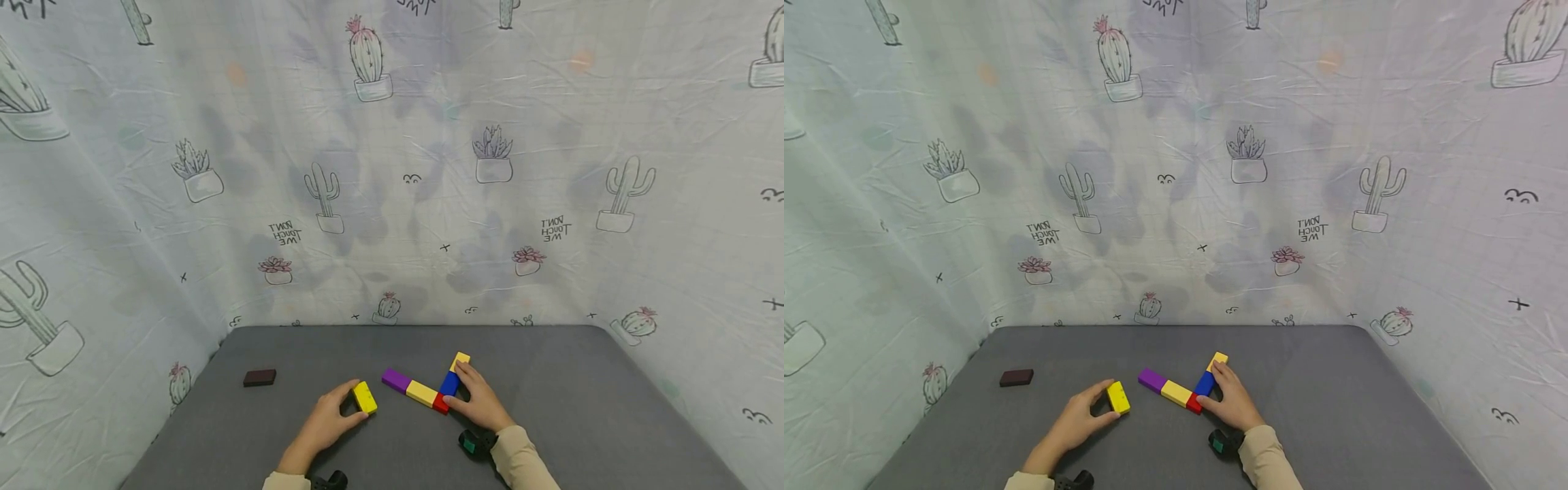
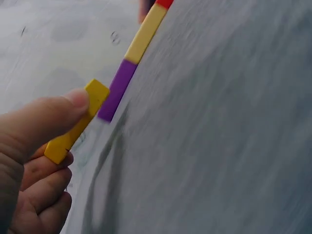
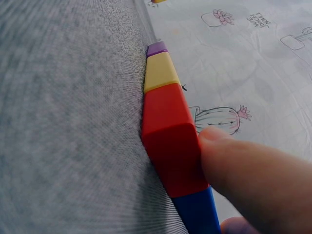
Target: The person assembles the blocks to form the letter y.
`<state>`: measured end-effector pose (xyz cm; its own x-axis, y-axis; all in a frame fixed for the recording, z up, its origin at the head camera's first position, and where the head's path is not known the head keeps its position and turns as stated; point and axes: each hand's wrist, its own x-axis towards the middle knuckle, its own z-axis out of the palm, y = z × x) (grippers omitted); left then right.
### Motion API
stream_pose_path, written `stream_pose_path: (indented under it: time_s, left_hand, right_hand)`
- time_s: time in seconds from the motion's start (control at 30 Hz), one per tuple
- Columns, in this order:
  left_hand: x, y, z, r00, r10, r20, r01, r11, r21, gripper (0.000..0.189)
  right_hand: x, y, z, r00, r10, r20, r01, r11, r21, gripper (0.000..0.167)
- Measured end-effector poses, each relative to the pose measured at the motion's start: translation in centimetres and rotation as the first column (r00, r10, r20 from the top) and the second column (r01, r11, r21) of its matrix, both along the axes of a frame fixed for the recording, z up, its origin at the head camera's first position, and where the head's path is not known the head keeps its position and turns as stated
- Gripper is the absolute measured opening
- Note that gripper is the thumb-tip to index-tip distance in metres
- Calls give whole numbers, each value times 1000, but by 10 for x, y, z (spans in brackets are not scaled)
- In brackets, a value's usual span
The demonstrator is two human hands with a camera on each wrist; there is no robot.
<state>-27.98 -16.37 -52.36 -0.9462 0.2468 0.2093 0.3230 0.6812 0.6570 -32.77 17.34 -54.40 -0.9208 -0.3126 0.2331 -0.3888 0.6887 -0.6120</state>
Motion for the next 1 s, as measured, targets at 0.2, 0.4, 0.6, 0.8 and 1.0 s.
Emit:
stream_pose_path:
  time_s: [0.2,0.4,0.6,0.8,1.0]
  left_hand:
    - [5,23,7,992,-116,40,117,993,-18,71]
    - [13,52,14,973,-215,86,221,972,-74,69]
    - [19,74,15,941,-302,154,318,943,-92,65]
    - [18,86,13,924,-352,152,373,917,-144,63]
    - [14,96,11,916,-357,181,387,907,-168,63]
  right_hand:
    - [0,1,-1,1000,3,-6,-3,1000,-7,81]
    - [1,0,-1,1000,-10,3,10,1000,-4,82]
    - [2,-1,2,1000,-20,8,20,1000,-8,81]
    - [3,-1,2,1000,-17,6,17,1000,1,82]
    - [3,-1,2,1000,-8,-6,8,1000,-5,81]
